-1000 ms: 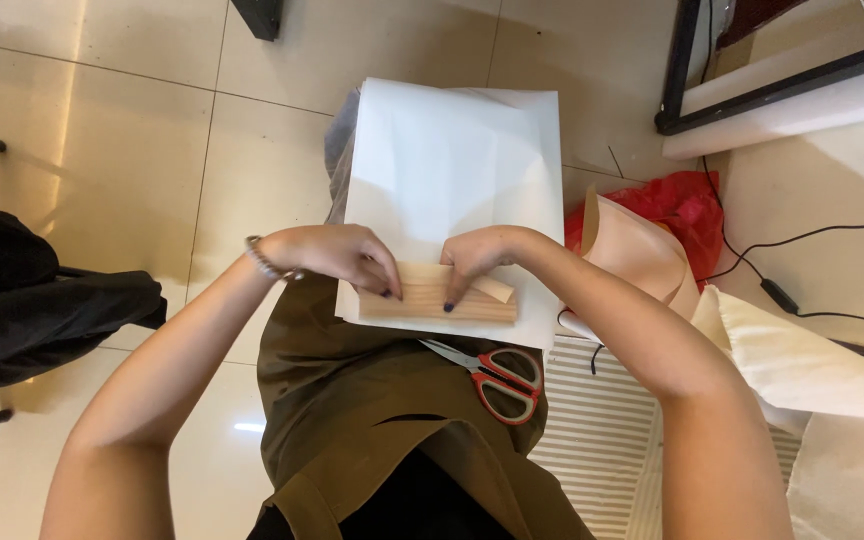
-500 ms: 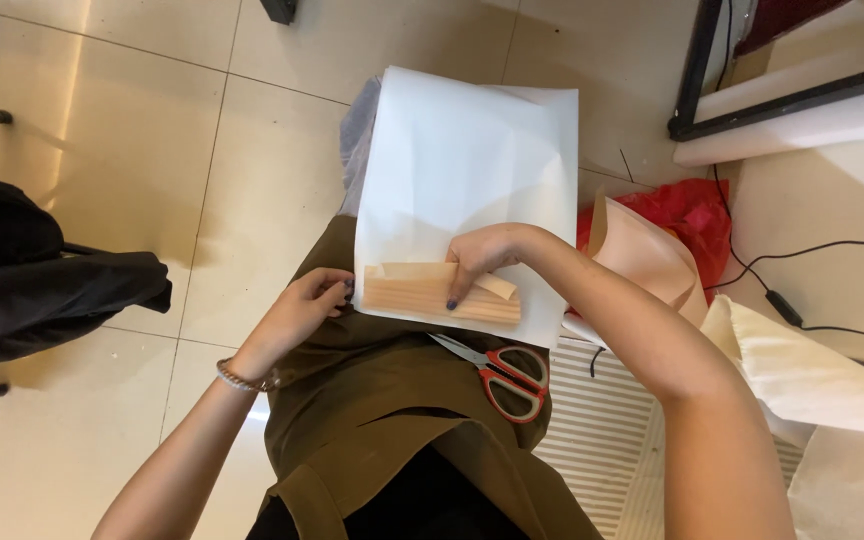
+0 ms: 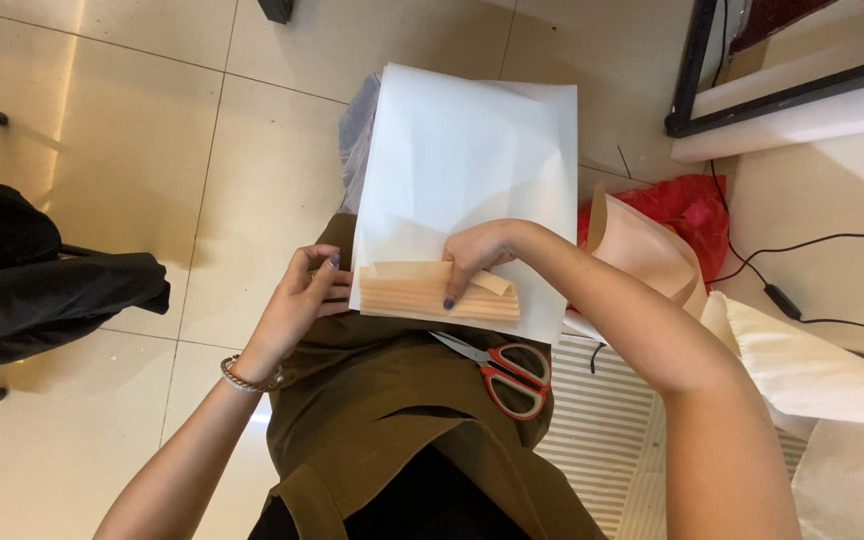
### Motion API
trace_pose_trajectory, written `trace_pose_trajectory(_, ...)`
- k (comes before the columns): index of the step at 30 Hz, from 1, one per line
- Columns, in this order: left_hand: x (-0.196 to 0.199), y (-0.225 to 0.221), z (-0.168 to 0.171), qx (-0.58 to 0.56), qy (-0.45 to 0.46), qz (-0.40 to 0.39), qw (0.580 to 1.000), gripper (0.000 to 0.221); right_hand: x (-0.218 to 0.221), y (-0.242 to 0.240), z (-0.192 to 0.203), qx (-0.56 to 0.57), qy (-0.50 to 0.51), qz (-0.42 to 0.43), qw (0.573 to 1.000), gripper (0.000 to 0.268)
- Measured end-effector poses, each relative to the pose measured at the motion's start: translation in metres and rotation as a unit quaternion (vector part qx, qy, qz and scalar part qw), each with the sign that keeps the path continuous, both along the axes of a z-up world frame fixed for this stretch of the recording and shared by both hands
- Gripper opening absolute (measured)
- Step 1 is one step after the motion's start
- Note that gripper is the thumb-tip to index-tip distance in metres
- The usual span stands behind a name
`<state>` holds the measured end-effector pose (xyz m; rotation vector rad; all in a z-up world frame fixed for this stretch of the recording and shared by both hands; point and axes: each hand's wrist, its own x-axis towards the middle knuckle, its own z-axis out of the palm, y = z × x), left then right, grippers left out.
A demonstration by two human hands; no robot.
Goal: Cutting a strip of paper and folding a large sheet of white paper for packaging
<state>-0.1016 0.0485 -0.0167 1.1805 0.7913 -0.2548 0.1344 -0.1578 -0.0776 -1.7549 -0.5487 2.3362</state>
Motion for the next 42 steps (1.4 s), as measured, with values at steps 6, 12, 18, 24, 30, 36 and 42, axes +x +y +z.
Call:
trace_pose_trajectory(6, 0.008, -0.005, -0.018, -0.02, -0.031, -0.029, 0.999, 0.058, -0.002, 0.003, -0.008, -0.002, 0.008, -0.021, 1.0, 0.039)
trace_pose_trajectory(12, 0.011, -0.012, -0.028, -0.009, -0.07, -0.033, 0.997, 0.036, -0.004, 0.002, -0.008, 0.006, 0.011, -0.031, 0.999, 0.039)
trace_pose_trajectory(18, 0.025, -0.003, -0.017, -0.022, -0.104, -0.111, 0.988, 0.043, -0.005, 0.002, -0.01, -0.004, 0.004, -0.028, 1.0, 0.043)
trace_pose_trajectory(24, 0.015, -0.008, -0.069, 0.028, -0.122, -0.137, 0.983, 0.066, -0.006, 0.007, 0.001, -0.009, 0.0, -0.025, 1.0, 0.04)
trace_pose_trajectory(30, 0.026, -0.023, -0.007, 0.016, -0.121, -0.045, 0.991, 0.032, -0.008, 0.004, 0.002, -0.011, -0.013, -0.027, 0.999, 0.044)
trace_pose_trajectory(36, 0.032, -0.028, -0.011, -0.063, -0.088, 0.035, 0.994, 0.019, -0.009, 0.004, 0.0, 0.003, -0.018, -0.015, 1.0, 0.04)
trace_pose_trajectory(42, 0.029, -0.025, -0.045, -0.014, -0.132, 0.006, 0.991, 0.023, -0.01, 0.002, 0.005, 0.007, -0.03, -0.01, 0.999, 0.046)
